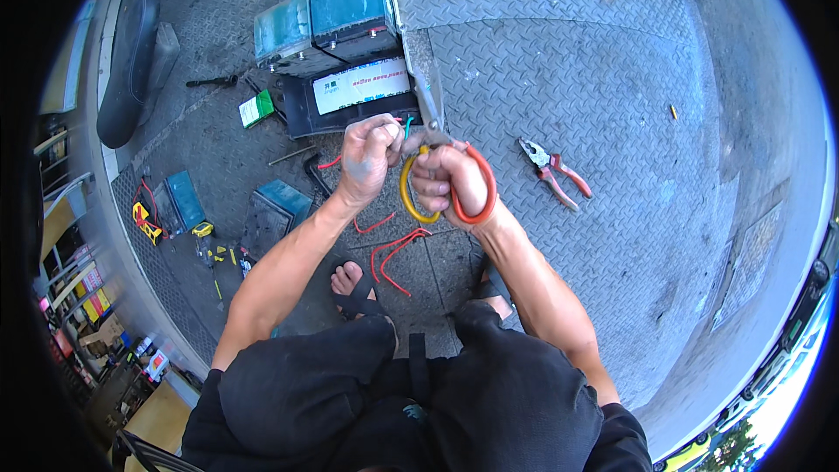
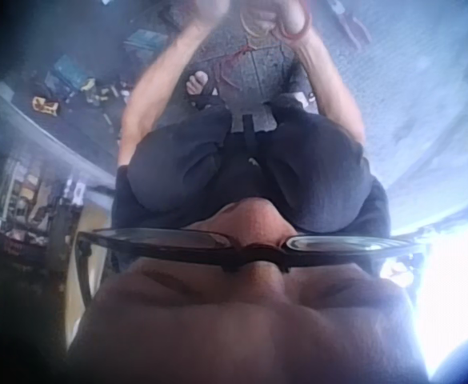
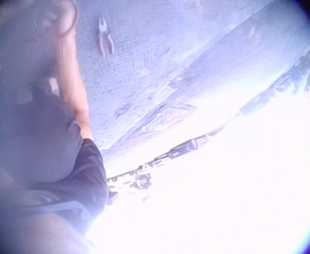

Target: The person retrieves a pair of scissors from a shelf and walks outside to a battery pack on the ground. They use the scissors to cut wires and remove a battery cell from the pack, then strip the insulation from the cut wires.

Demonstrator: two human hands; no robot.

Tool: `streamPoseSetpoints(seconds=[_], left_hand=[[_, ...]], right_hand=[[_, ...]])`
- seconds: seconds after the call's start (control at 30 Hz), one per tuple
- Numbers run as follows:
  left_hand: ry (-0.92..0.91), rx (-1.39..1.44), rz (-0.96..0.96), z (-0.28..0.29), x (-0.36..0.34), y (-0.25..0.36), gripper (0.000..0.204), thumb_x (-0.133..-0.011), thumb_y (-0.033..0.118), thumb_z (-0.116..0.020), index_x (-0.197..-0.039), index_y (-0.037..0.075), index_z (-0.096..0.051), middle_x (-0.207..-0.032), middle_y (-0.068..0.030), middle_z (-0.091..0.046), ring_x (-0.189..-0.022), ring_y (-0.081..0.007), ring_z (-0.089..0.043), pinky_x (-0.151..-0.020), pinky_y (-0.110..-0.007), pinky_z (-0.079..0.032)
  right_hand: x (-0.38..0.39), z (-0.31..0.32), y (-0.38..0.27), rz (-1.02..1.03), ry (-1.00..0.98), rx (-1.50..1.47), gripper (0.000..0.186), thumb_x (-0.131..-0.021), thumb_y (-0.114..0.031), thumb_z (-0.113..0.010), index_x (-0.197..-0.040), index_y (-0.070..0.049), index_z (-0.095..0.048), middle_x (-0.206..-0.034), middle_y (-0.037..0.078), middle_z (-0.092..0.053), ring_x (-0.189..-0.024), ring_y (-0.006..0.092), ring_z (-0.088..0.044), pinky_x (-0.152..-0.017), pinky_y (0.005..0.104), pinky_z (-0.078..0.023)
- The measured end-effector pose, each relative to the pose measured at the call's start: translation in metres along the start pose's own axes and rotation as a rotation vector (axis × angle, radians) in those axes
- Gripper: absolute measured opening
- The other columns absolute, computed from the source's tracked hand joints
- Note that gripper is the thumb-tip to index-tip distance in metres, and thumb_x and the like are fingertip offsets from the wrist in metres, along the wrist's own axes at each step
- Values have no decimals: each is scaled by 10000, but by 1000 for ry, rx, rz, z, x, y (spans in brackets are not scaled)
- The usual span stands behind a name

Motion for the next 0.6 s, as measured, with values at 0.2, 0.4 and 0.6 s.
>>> streamPoseSetpoints(seconds=[0.2,0.4,0.6], left_hand=[[-65,226,8,-4,13,4,293,-1137,191,-501,-990,13,-682,-699,86,-423,-617,-15,-339,-572,-250,-266],[-39,48,-49,2,26,9,267,-1142,209,-592,-1068,29,-775,-757,90,-512,-652,-20,-393,-589,-240,-305],[53,-395,-255,20,46,30,214,-1063,188,-725,-1104,7,-832,-828,-24,-720,-694,-100,-621,-621,-288,-471]], right_hand=[[3,20,-43,329,312,531,238,-1018,-98,-588,-1229,10,-609,-771,9,-482,-595,97,-445,-492,282,-344],[25,52,-33,348,484,411,175,-1080,-175,-614,-1107,-2,-630,-689,-6,-478,-468,87,-408,-418,282,-367],[52,70,-24,419,609,491,254,-1110,-231,-601,-945,-38,-617,-625,0,-489,-410,104,-440,-374,286,-356]])
Point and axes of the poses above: each hand's wrist, its own x-axis away from the middle knuckle, its own z-axis out of the back of the hand, y = z × x, the point moved 7 cm from there along -x, towards the middle knuckle
